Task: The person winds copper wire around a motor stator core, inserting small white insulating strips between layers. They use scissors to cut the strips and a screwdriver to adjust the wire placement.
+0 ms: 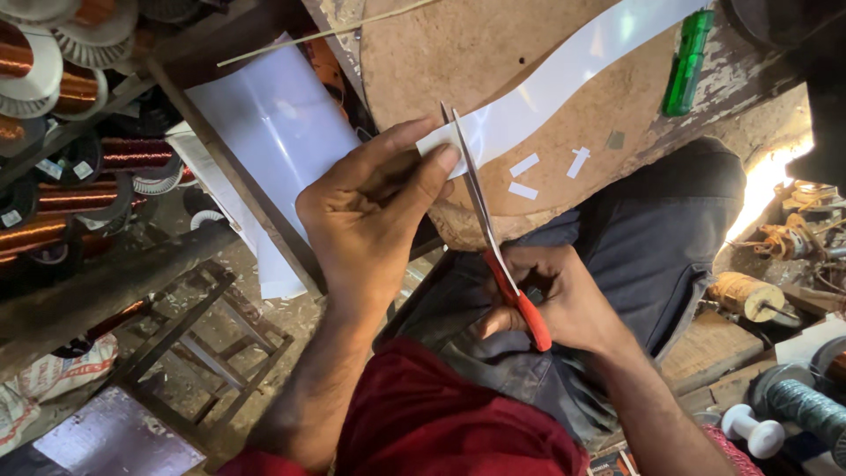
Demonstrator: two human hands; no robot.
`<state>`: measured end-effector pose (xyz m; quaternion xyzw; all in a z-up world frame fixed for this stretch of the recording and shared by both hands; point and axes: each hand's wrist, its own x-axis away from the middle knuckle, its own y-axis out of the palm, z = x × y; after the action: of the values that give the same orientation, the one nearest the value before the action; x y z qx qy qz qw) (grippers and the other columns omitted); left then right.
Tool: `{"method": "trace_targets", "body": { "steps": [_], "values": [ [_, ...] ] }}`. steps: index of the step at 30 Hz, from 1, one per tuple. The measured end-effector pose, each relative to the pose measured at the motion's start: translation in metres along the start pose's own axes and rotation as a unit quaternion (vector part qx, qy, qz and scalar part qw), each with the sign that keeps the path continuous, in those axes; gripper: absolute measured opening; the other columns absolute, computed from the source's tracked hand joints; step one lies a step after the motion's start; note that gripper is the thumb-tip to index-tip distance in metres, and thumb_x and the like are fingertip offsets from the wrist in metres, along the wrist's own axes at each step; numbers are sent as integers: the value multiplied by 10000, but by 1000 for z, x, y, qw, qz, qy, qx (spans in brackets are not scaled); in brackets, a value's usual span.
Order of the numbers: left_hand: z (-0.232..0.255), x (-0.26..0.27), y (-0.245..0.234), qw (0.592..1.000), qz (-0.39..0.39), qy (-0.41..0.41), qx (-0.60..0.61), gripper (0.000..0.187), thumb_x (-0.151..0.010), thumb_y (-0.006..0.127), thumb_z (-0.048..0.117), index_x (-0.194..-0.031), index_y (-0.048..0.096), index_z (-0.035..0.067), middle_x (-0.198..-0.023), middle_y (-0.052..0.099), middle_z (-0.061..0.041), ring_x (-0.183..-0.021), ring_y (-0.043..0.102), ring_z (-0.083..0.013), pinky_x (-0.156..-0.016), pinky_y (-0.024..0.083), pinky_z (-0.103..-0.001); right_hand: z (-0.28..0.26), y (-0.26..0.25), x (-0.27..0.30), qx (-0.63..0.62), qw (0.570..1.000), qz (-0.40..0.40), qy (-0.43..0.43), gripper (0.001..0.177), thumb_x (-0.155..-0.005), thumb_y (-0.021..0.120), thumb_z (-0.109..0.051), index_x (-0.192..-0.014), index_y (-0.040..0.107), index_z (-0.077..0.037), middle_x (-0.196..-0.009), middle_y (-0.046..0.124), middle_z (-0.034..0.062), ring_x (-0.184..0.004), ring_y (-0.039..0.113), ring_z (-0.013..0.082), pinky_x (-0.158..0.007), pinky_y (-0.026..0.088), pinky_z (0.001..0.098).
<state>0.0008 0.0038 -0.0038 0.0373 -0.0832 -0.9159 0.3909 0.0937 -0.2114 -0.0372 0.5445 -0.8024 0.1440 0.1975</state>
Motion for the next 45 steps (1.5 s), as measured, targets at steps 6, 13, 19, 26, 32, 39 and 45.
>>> {"method": "trace_targets", "body": {
  "steps": [6, 13, 19, 26, 32, 39, 45],
  "values": [
    [3, 3, 1, 999, 5, -34, 36, 320, -997, 744, 43, -1305, 661, 52, -1034, 756, -82, -909, 769, -118, -804, 676, -279, 17, 12, 8, -87, 994, 53, 49, 357, -677, 932, -173, -896, 714, 7, -685, 686, -14, -593, 596, 54, -518, 492, 244],
    [1, 15, 12, 996, -39, -80, 4, 235, -1004, 756, 36, -1235, 723, -1, -1029, 783, -80, -850, 726, -107, -757, 625, -236, 34, 18, 29, -103, 993, 50, -23, 468, -711, 932, -295, -990, 693, -5, -853, 681, 2, -780, 595, 50, -673, 508, 242],
    [-13, 24, 28, 986, -57, -151, 32, 219, -967, 737, 8, -1183, 729, -29, -1002, 786, -93, -885, 759, -108, -798, 669, -263, 38, 25, 38, -23, 997, 66, 16, 562, -670, 949, -356, -1039, 680, -29, -863, 687, -23, -794, 602, 52, -694, 530, 256],
    [-20, 24, 35, 993, -31, -117, 2, 252, -956, 755, -16, -1206, 729, -32, -1043, 781, -93, -909, 745, -103, -811, 623, -227, 31, 26, 28, -16, 993, 96, 61, 390, -702, 945, -274, -882, 711, -19, -729, 642, -36, -669, 554, 32, -572, 499, 233],
    [-22, 26, 37, 991, -22, -126, -26, 254, -945, 762, -25, -1198, 741, -28, -1014, 786, -88, -879, 745, -96, -788, 619, -220, 38, 19, 30, -75, 990, 80, 84, 351, -711, 926, -244, -872, 703, -28, -703, 637, -45, -642, 555, 24, -544, 484, 230],
    [-1, 31, 36, 995, -36, -95, 2, 309, -1011, 709, -12, -1318, 679, -34, -1024, 741, -82, -899, 728, -104, -836, 614, -233, 35, 6, 51, -39, 993, 31, 106, 340, -690, 942, -244, -864, 742, -31, -636, 652, -33, -579, 568, 59, -488, 466, 277],
    [8, 39, 32, 992, -78, -92, -21, 239, -990, 718, -23, -1225, 683, -47, -1057, 742, -86, -910, 726, -116, -834, 613, -239, 16, -26, 153, 364, 875, -177, 264, 572, -866, 808, -428, -1383, 646, -244, -971, 772, 77, -899, 759, 261, -779, 585, 373]
  ]
}}
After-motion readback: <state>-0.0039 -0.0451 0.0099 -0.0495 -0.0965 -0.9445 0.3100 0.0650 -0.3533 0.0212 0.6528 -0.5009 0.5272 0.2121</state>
